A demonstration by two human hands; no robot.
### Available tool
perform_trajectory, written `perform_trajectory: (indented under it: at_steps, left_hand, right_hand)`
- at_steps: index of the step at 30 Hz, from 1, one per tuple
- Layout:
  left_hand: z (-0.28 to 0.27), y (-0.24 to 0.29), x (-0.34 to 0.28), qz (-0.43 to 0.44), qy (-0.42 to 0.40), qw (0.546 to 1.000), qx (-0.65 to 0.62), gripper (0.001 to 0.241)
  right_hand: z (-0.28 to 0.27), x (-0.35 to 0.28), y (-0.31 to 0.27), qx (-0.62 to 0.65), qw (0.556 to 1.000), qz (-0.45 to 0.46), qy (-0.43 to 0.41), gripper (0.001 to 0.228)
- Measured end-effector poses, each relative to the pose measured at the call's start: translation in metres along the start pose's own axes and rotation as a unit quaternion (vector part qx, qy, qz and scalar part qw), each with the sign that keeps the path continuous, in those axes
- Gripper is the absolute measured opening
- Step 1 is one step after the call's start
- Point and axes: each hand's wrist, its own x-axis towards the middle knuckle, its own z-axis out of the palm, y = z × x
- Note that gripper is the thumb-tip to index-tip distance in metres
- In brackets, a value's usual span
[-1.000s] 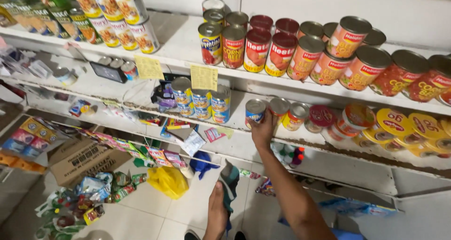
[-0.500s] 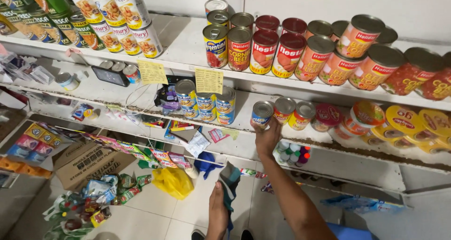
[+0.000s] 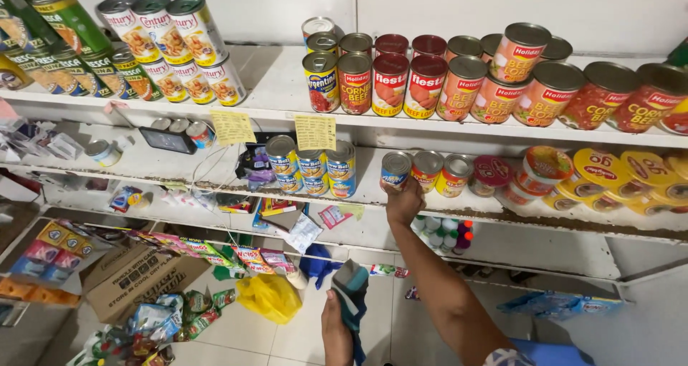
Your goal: The recorder wipes a can of milk with a cloth and places it on a shelf.
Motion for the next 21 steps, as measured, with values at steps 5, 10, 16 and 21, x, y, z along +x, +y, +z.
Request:
perform_trajectory:
  at_steps: [5, 10, 16, 21]
  left_hand:
    - [-0.002, -0.004, 0.002, -0.016, -0.019, 0.999, -0.026, 0.081]
    - [-0.004, -0.005, 0.002, -0.021, -0.003, 0.999, -0.049, 0.075]
    - [-0.003, -0.012, 0.012, -0.055, -0.001, 0.997, -0.050, 0.077]
    - [0.000, -0.011, 0.013, -0.014, -0.039, 0.998, -0.039, 0.070]
  right_hand:
    - [-0.008, 0.000, -0.013, 0.017, 0.999, -0.020, 0.027, 0.058]
    - [0.011, 0.005, -0.005, 0.031, 0.998, 0.018, 0.049, 0.055]
    - [0.007, 0.003, -0.003, 0.026, 0.998, 0.017, 0.055, 0.053]
    - [0.000, 0.003, -0.011, 0.007, 0.999, 0.040, 0.024, 0.046]
